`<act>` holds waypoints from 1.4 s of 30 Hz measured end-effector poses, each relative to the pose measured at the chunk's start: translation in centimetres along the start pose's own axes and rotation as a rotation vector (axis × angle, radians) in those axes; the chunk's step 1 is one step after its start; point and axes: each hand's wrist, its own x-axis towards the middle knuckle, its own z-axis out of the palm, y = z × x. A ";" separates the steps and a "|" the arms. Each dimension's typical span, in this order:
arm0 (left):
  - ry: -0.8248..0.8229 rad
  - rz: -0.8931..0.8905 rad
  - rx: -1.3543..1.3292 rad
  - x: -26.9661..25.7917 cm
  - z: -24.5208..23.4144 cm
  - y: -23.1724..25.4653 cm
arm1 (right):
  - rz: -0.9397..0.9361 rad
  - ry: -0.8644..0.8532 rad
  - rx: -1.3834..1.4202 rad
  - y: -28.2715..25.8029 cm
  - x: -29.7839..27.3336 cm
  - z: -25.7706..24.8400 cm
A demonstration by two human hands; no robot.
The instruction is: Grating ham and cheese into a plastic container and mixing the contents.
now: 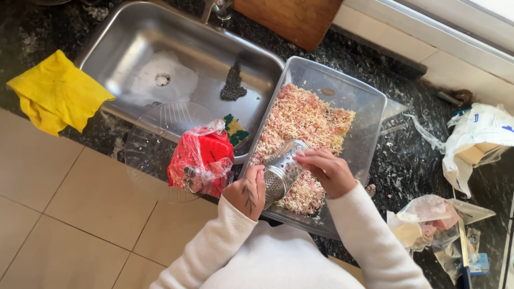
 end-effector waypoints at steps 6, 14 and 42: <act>0.054 0.033 -0.042 -0.2 0.3 -0.1 | -0.005 -0.096 0.284 -0.8 -1.4 -0.9; 0.045 -0.005 -0.027 -0.2 0.2 0.3 | -0.048 -0.154 0.083 -1.8 0.1 0.9; 0.061 0.061 -0.030 -0.1 0.1 0.0 | -0.006 0.054 -0.141 0.8 0.1 1.5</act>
